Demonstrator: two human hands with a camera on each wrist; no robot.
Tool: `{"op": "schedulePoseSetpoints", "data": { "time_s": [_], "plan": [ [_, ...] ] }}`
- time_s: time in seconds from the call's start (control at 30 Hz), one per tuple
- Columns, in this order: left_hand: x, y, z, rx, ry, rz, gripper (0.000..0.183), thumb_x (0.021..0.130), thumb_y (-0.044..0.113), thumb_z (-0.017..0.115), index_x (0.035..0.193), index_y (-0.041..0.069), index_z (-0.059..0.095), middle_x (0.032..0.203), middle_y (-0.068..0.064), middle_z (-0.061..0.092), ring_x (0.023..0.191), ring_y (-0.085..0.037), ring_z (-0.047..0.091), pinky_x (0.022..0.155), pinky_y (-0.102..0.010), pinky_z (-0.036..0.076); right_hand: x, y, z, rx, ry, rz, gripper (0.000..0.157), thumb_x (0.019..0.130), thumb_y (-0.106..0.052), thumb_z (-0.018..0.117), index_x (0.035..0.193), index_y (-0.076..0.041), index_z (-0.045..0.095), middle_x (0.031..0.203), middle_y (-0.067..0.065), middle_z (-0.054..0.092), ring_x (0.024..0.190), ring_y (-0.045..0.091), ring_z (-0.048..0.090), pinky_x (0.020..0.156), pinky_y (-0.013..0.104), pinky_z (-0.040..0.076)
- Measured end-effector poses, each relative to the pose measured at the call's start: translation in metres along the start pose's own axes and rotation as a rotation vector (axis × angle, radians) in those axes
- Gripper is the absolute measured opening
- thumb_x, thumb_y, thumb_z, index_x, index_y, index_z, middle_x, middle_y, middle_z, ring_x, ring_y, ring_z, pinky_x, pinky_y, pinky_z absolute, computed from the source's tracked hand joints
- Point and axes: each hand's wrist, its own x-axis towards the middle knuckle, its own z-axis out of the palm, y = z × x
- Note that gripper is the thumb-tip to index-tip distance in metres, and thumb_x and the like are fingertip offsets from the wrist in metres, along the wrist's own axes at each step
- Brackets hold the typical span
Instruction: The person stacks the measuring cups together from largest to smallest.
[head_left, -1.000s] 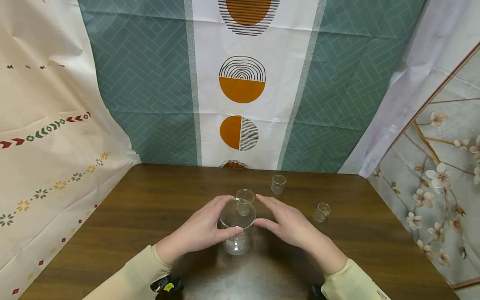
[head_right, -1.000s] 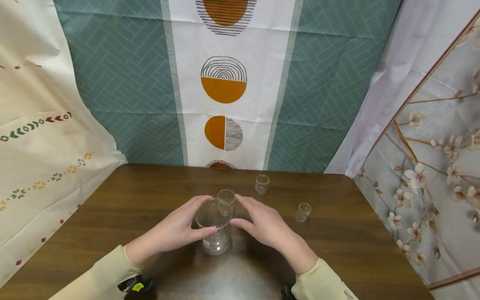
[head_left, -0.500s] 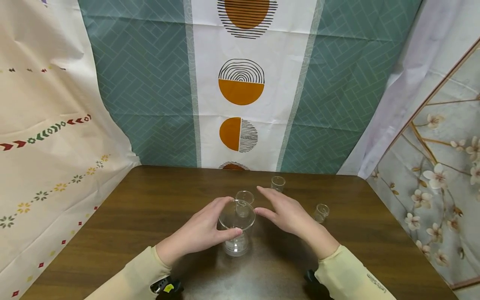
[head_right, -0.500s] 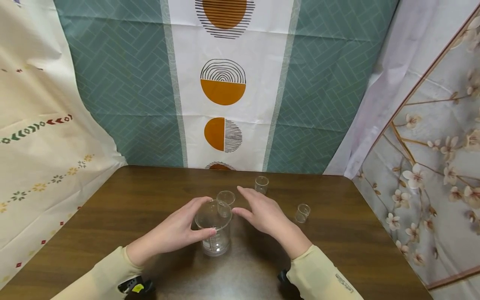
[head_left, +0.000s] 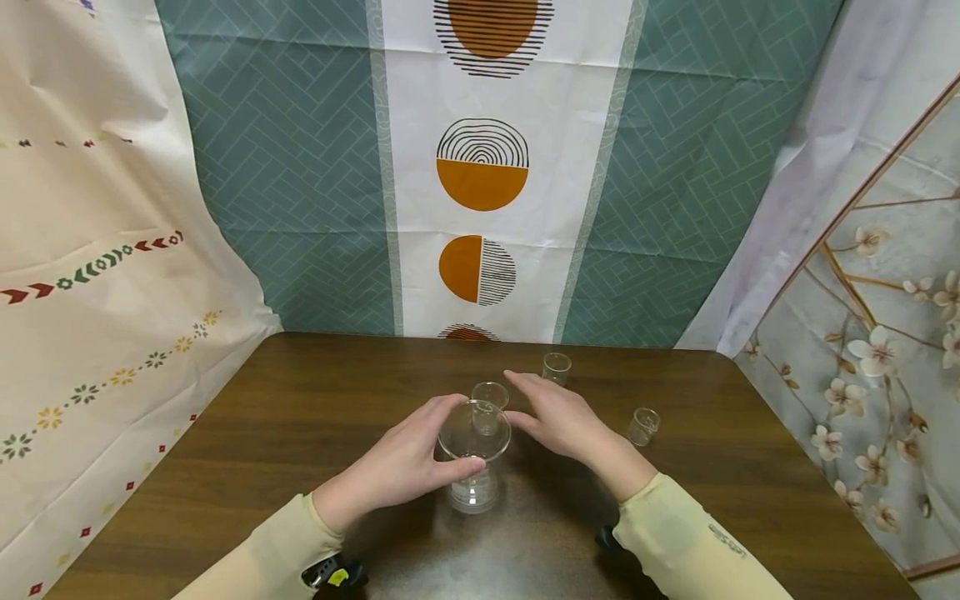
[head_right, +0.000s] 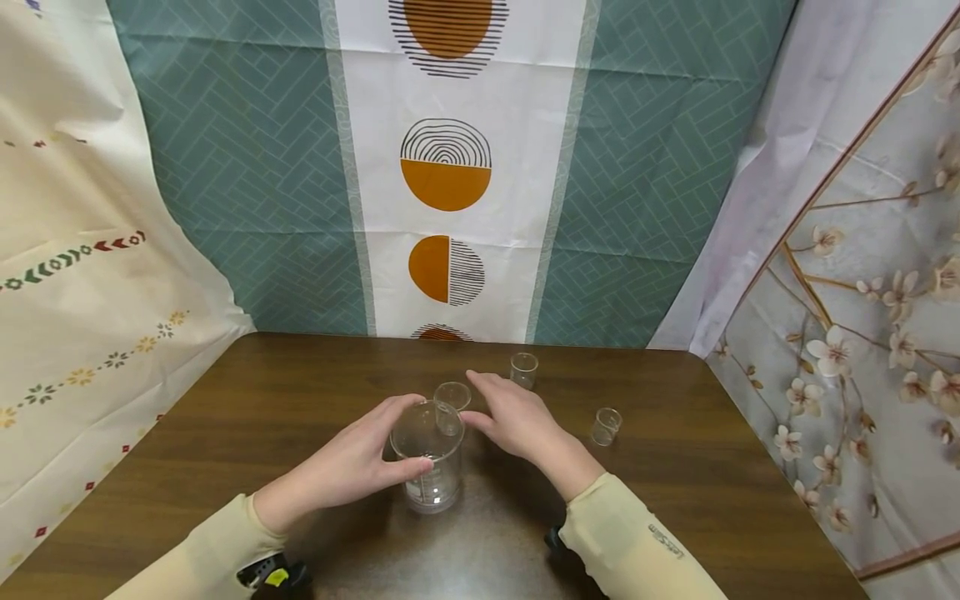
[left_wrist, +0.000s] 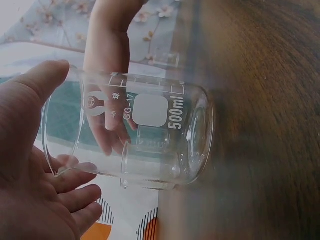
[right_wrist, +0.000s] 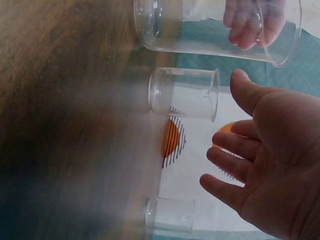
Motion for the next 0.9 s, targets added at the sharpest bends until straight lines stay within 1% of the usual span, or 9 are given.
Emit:
{"op": "schedulePoseSetpoints", "data": {
  "time_s": [0.23,0.37,0.63,0.77,0.9],
  "plan": [
    [0.000,0.000,-0.001,-0.005,-0.013,-0.003,0.084,0.096,0.063,0.081,0.157,0.013,0.052,0.151,-0.001,0.060,0.133,-0.020,0.060,0.109,-0.052,0.054,0.007,0.001,0.006,-0.009,-0.007,-0.005,0.069,0.108,-0.041,0.075,0.166,-0.011,0.051,0.163,0.016,0.056,0.150,0.038,0.052,0.116,0.062,0.046],
    [0.000,-0.001,-0.001,-0.004,-0.013,-0.007,0.086,0.096,0.063,0.081,0.157,0.011,0.052,0.152,-0.004,0.059,0.134,-0.022,0.061,0.110,-0.053,0.053,0.013,0.001,0.009,-0.014,-0.021,-0.001,0.070,0.107,-0.043,0.074,0.165,-0.011,0.051,0.163,0.015,0.056,0.150,0.037,0.053,0.117,0.062,0.046],
    [0.000,-0.001,-0.001,-0.004,-0.009,-0.009,0.084,0.095,0.063,0.082,0.156,0.015,0.052,0.152,-0.002,0.060,0.135,-0.022,0.060,0.110,-0.053,0.053,0.020,-0.001,0.012,-0.022,-0.052,0.009,0.071,0.108,-0.045,0.073,0.165,-0.010,0.050,0.162,0.016,0.056,0.149,0.036,0.054,0.116,0.060,0.047],
    [0.000,-0.001,-0.001,-0.002,-0.010,-0.005,0.085,0.095,0.063,0.082,0.157,0.014,0.052,0.152,-0.003,0.059,0.136,-0.022,0.060,0.111,-0.053,0.053,0.023,-0.002,0.013,-0.015,-0.060,0.018,0.071,0.108,-0.044,0.073,0.165,-0.010,0.051,0.162,0.016,0.056,0.148,0.036,0.055,0.117,0.059,0.046],
    [0.000,-0.001,-0.001,-0.004,-0.016,-0.016,0.087,0.095,0.063,0.082,0.158,0.013,0.050,0.153,-0.004,0.059,0.137,-0.023,0.059,0.111,-0.053,0.052,0.026,-0.004,0.014,-0.018,-0.067,0.023,0.071,0.107,-0.045,0.074,0.165,-0.010,0.051,0.162,0.015,0.057,0.148,0.035,0.056,0.118,0.059,0.046]
  ]
}}
